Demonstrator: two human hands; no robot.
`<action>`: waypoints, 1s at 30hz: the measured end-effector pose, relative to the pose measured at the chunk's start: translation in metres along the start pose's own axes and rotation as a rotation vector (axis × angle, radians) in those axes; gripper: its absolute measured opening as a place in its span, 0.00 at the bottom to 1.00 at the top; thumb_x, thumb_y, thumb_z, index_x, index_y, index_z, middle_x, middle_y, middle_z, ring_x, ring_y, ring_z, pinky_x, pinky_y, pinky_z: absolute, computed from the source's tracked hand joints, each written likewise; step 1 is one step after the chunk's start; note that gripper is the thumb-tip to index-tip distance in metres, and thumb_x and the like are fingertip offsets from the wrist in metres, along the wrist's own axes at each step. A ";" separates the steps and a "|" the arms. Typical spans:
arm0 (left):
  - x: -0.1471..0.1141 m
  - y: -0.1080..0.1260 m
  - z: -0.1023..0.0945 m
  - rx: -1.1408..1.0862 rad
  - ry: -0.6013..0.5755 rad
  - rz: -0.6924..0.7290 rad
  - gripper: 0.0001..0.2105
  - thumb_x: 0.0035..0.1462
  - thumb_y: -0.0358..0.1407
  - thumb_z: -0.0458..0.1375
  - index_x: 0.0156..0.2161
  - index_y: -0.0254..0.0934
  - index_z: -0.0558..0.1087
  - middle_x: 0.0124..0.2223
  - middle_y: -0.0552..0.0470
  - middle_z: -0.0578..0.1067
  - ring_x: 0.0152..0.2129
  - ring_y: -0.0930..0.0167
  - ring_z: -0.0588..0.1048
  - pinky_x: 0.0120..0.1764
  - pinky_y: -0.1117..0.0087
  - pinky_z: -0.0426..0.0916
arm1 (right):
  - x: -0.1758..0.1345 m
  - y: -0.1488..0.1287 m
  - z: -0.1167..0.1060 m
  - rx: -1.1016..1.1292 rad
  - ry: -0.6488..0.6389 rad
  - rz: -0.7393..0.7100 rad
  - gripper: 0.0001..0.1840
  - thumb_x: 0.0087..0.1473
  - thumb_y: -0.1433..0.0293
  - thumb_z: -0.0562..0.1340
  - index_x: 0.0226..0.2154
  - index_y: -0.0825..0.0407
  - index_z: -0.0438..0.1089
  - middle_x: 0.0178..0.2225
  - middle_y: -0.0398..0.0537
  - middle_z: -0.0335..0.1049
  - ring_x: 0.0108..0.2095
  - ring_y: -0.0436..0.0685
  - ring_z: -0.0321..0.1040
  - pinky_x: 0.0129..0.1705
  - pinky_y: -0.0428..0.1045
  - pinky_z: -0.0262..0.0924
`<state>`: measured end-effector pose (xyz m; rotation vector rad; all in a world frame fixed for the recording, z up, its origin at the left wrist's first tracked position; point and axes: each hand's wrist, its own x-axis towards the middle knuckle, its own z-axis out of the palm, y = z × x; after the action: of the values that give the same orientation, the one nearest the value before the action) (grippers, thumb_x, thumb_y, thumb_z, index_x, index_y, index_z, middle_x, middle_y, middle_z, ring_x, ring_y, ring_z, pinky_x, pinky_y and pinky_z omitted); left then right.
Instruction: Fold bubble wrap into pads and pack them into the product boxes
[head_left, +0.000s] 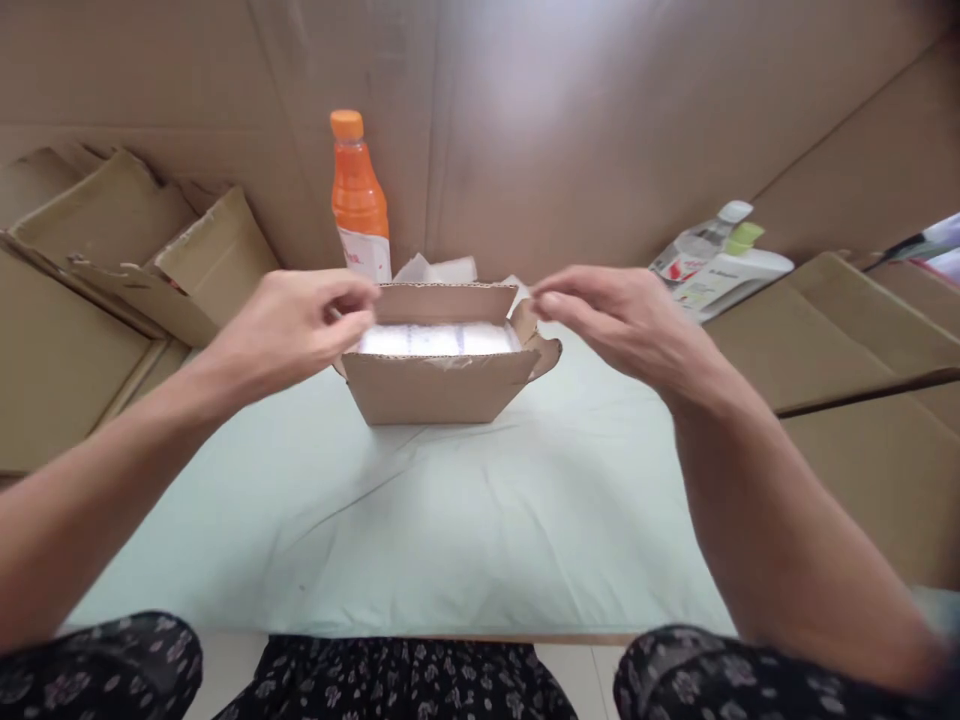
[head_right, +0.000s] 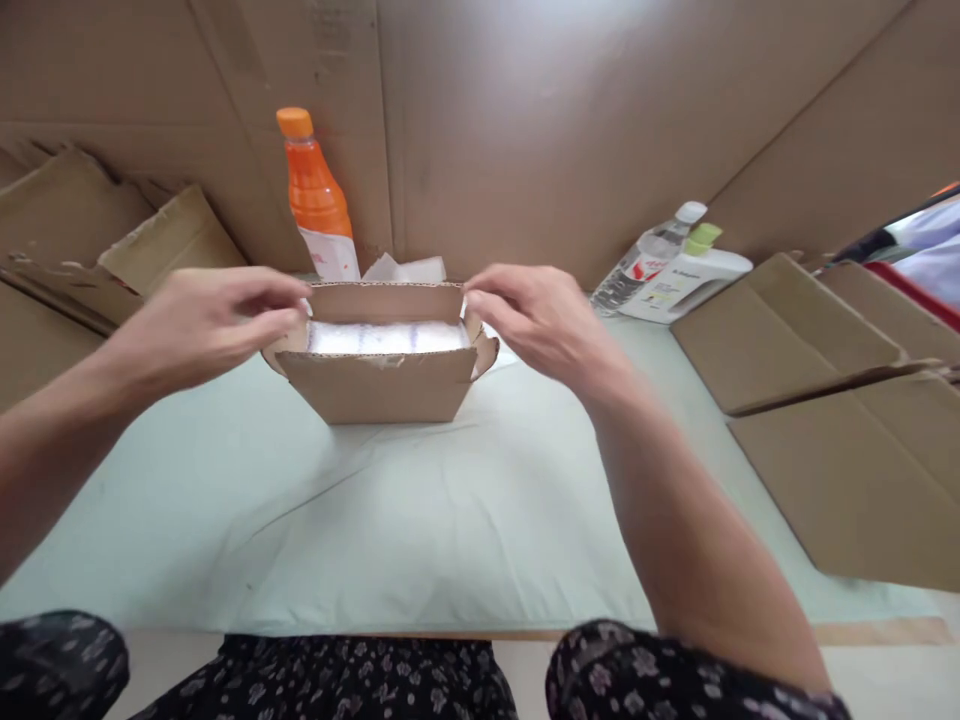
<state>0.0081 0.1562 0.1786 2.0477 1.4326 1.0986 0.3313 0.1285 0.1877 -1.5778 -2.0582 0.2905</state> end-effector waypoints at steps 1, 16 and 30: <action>-0.019 -0.006 -0.007 0.049 -0.025 0.016 0.06 0.54 0.35 0.63 0.36 0.39 0.82 0.34 0.52 0.81 0.33 0.64 0.77 0.47 0.54 0.74 | -0.018 0.012 -0.001 0.029 0.094 0.023 0.13 0.63 0.63 0.59 0.37 0.50 0.77 0.33 0.47 0.78 0.35 0.56 0.73 0.38 0.51 0.63; -0.118 -0.059 0.075 -0.359 0.171 -0.418 0.14 0.53 0.40 0.64 0.44 0.40 0.74 0.44 0.48 0.78 0.46 0.63 0.77 0.47 0.62 0.77 | -0.082 0.019 0.123 0.224 0.000 0.324 0.15 0.54 0.58 0.62 0.40 0.50 0.68 0.35 0.51 0.77 0.30 0.59 0.72 0.35 0.54 0.67; -0.039 0.034 0.327 -0.604 -0.280 -0.120 0.24 0.55 0.29 0.59 0.58 0.35 0.70 0.54 0.41 0.76 0.50 0.61 0.77 0.57 0.53 0.71 | -0.279 0.098 0.091 0.139 0.624 0.712 0.40 0.58 0.53 0.62 0.66 0.52 0.54 0.61 0.65 0.67 0.52 0.64 0.73 0.47 0.60 0.71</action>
<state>0.2799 0.1412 -0.0098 1.5836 0.9250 0.9919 0.4154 -0.0930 -0.0118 -1.9491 -0.9570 0.1505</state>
